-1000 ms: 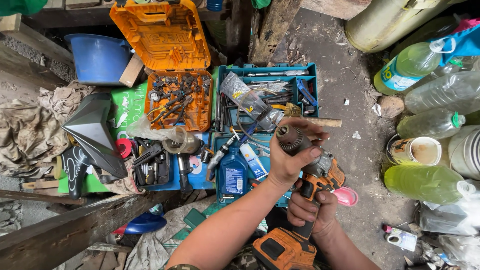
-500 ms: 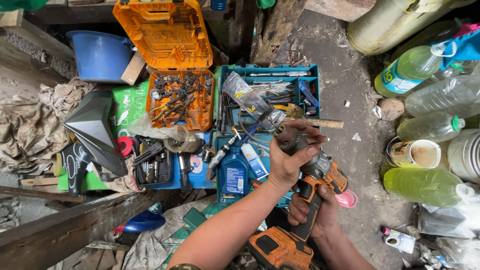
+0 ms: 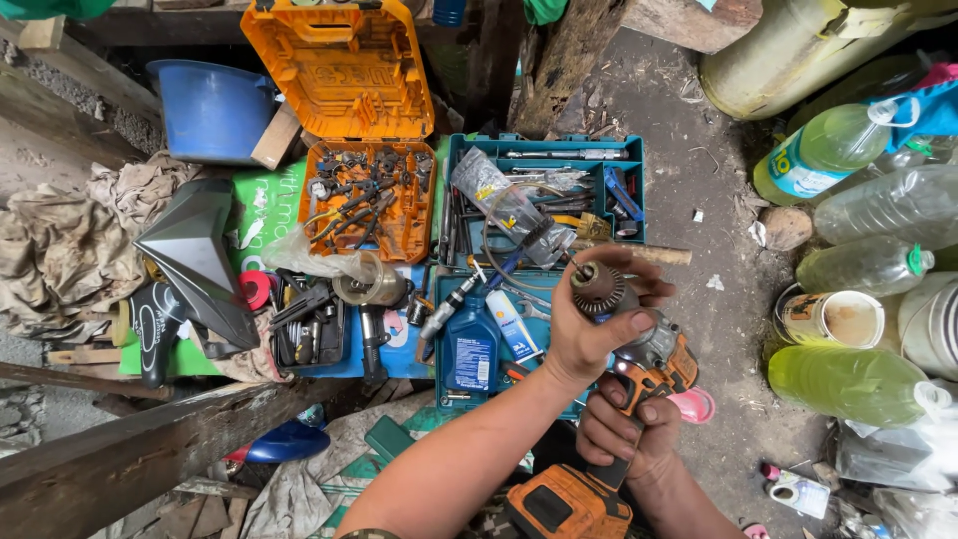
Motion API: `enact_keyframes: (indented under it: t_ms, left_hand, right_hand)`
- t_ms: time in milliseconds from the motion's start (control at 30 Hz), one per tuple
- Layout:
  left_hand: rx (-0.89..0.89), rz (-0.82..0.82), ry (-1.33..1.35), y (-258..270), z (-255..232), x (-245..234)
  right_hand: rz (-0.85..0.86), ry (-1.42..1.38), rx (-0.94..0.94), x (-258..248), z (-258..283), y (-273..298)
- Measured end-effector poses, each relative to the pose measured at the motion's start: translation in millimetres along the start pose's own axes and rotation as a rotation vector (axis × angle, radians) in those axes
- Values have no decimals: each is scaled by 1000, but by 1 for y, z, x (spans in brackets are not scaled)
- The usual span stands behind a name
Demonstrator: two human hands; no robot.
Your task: The person holds and rotates a metal gear component with both hands, then uses a cordless impact wrench to work on the gear. They also handle a blue plastic bowl and a packaged tool set while working in a cluttered workshop.
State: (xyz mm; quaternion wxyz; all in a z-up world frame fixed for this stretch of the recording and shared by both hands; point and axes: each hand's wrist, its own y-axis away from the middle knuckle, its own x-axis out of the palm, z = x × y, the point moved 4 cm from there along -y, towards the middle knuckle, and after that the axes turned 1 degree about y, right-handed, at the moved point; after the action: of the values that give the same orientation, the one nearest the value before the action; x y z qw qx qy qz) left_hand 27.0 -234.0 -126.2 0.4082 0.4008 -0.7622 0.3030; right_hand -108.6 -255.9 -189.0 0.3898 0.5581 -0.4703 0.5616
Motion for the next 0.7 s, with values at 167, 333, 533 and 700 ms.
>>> enact_keyframes:
  t_ms: [167,333,533,700]
  left_hand:
    - [5,-5,-2,0,5,-4]
    - [4,0,4,1,7,-3]
    - [21,7,3,1,4,3]
    - [28,-1,20,2,5,-2]
  right_hand:
    - [-14,4,-1,0,1,1]
    - [-9,9,-10,0,3,4]
    - [-5,15,-4,-1,4,4]
    - [-5,23,17,-1,3,3]
